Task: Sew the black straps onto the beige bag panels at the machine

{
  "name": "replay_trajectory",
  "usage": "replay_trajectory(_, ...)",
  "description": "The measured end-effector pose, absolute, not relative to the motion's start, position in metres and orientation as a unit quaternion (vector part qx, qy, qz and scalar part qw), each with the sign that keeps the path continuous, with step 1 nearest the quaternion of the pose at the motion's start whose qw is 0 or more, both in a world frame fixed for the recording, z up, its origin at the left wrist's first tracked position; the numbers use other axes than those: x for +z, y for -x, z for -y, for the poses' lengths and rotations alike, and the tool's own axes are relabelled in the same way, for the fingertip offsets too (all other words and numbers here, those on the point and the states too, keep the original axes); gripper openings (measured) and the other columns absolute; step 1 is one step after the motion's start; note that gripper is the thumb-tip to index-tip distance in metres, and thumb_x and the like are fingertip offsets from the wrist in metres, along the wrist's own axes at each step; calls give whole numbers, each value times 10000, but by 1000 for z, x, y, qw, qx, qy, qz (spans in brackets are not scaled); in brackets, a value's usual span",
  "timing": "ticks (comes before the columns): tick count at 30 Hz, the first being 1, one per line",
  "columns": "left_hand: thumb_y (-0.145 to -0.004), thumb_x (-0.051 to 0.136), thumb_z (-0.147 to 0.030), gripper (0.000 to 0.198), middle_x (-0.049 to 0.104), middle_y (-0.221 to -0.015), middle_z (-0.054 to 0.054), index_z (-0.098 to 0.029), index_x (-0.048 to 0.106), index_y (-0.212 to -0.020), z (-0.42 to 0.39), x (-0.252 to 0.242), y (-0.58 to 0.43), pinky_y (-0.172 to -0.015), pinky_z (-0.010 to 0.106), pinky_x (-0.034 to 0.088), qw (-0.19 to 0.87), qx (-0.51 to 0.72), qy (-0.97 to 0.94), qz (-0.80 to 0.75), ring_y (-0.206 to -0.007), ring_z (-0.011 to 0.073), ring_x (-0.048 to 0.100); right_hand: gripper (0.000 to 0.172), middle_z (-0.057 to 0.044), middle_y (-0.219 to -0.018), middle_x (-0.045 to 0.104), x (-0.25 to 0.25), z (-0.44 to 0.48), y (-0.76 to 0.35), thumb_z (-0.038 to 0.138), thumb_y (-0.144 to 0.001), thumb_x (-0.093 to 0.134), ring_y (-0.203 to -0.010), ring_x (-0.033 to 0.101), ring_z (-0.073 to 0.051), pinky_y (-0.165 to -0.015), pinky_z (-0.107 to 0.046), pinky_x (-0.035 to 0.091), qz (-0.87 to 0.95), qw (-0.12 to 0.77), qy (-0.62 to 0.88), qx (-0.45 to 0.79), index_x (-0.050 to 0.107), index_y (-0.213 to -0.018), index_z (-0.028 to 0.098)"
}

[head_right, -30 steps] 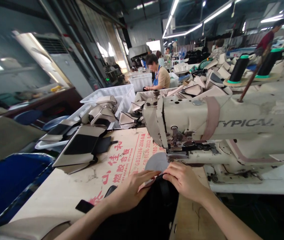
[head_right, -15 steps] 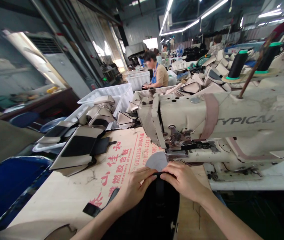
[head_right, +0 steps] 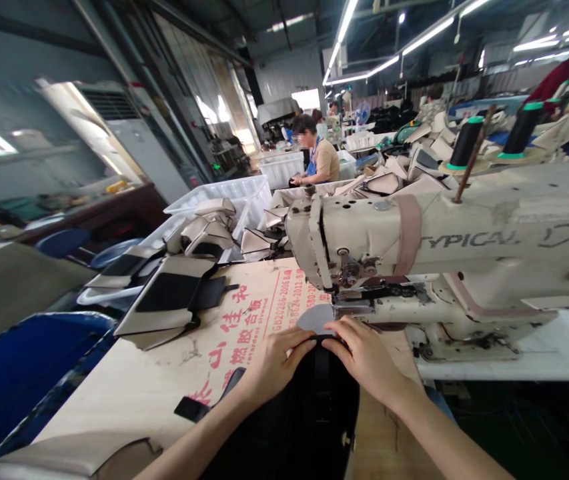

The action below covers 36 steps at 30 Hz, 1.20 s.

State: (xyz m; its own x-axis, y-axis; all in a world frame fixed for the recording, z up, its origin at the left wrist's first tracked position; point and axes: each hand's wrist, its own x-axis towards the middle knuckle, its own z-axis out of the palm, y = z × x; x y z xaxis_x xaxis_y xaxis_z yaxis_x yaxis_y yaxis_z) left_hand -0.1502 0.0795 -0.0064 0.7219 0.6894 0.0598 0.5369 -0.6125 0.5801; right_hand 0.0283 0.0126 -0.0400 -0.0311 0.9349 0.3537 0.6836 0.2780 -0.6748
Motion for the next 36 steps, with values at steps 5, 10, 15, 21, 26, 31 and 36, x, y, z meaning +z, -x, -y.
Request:
replay_trajectory(5, -892, 373, -311, 292, 638, -861, 15, -211, 639, -957, -79, -4, 149, -715, 221, 435, 269, 139, -888, -347, -777, 133, 576, 204, -31, -914, 574, -40, -14, -28, 315, -901, 419, -863, 548, -149, -798, -272, 430, 723, 379, 553, 165, 582, -963, 209)
replay_trajectory(10, -874, 390, -307, 274, 655, -916, 11, -217, 634, -961, -79, -4, 146, -762, 237, 448, 271, 134, -885, -355, -833, 144, 595, 210, -24, -842, 573, -45, -19, -32, 298, -910, 404, -799, 544, -142, -735, -267, 426, 721, 383, 547, 184, 584, -887, 193)
replay_trajectory(15, -680, 488, -80, 516, 559, -1201, 56, -202, 509, -1182, -91, -13, 158, -876, 296, 417, 247, 46, -914, -319, -1046, 200, 535, 262, -34, -773, 566, -52, -20, -31, 308, -917, 381, -739, 533, -141, -694, -269, 407, 721, 392, 555, 136, 588, -830, 172)
replay_trajectory(21, -664, 443, -54, 311, 662, -774, -9, -208, 647, -841, -125, 4, 170, -630, 197, 410, 310, -108, -925, -191, -703, 140, 565, 275, -30, -739, 578, -52, -22, -27, 309, -907, 402, -704, 527, -134, -659, -253, 389, 731, 388, 532, 181, 592, -765, 170)
replay_trajectory(26, -842, 396, -352, 320, 463, -543, -46, -142, 582, -689, -135, 5, 175, -489, 157, 315, 341, -102, -909, -217, -514, 72, 398, 276, -14, -717, 583, -51, -18, -29, 327, -890, 425, -687, 525, -131, -658, -244, 371, 655, 438, 560, 256, 582, -730, 167)
replay_trajectory(31, -840, 371, -456, 433, 322, -522, -58, -133, 464, -568, -159, -2, 158, -465, 164, 260, 367, -58, -896, -244, -490, 54, 297, 360, 5, -625, 550, -65, -20, -13, 456, -835, 472, -616, 496, -131, -577, -232, 351, 501, 517, 565, 404, 564, -664, 153)
replay_trajectory(36, -737, 540, -455, 420, 352, -441, -64, -141, 463, -470, -212, 9, 113, -459, 173, 279, 347, -72, -904, -238, -452, 57, 334, 399, -20, -726, 624, -77, -42, 25, 546, -725, 565, -661, 557, -160, -578, -250, 428, 152, 678, 441, 567, 615, -766, 152)
